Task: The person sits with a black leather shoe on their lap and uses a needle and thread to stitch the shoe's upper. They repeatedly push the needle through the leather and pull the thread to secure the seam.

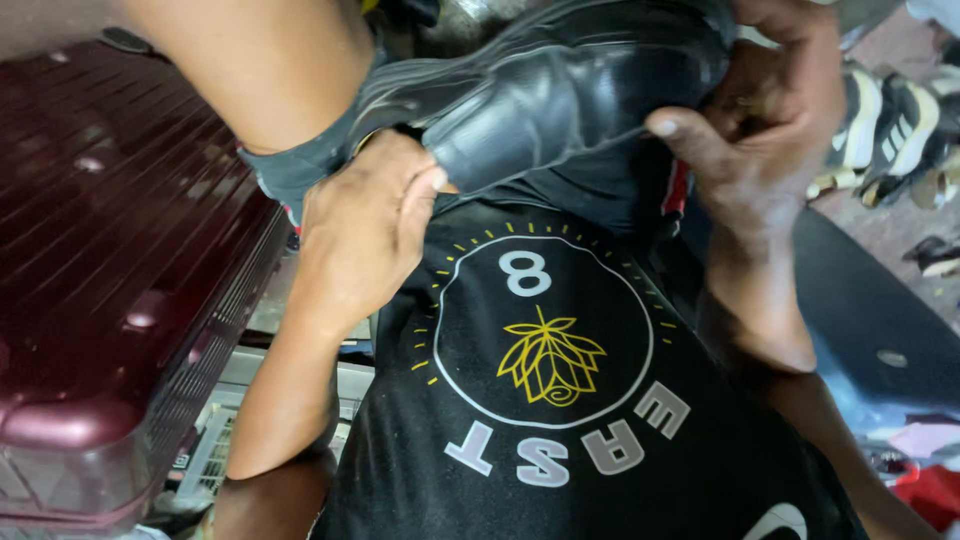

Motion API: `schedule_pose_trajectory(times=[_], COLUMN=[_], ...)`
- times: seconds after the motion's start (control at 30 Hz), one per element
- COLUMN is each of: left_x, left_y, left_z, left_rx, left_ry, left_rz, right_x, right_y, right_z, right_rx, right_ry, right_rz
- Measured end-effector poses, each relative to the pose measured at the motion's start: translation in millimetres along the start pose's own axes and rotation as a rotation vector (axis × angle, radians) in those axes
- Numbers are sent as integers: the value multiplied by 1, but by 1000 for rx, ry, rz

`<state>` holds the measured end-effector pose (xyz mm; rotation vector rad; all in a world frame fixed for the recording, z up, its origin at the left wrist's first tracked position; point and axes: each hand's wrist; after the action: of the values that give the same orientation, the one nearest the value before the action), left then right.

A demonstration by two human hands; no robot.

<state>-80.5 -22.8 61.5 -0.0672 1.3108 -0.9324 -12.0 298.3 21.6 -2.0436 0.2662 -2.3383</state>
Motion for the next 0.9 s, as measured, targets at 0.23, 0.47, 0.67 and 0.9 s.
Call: schedule_pose_trajectory(times=[0.23, 0.47, 0.67, 0.9], left_x=[38, 134, 105, 12], left_y=[-7, -54, -38, 7], left_z=[33, 67, 57, 10], left_rx=[-144, -916, -944, -375], left_ry=[-230, -311, -217, 112], left_rz=[355, 69, -205, -203], right_x=[-9, -12, -10, -13], right_y=[-7, -5, -9, -5], right_z=[-6, -19, -26, -20], right_rx=[40, -53, 44, 1], right_ry=[-15, 36, 34, 65], right_rz=[-7, -109, -154, -183])
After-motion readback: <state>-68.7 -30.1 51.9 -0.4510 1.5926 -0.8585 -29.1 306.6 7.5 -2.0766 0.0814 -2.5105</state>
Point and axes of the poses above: each hand's wrist, its own z-axis away from the middle knuckle, its own y-axis out of the palm, x = y × z, and after that the axes turned 4 degrees about -y, right-handed
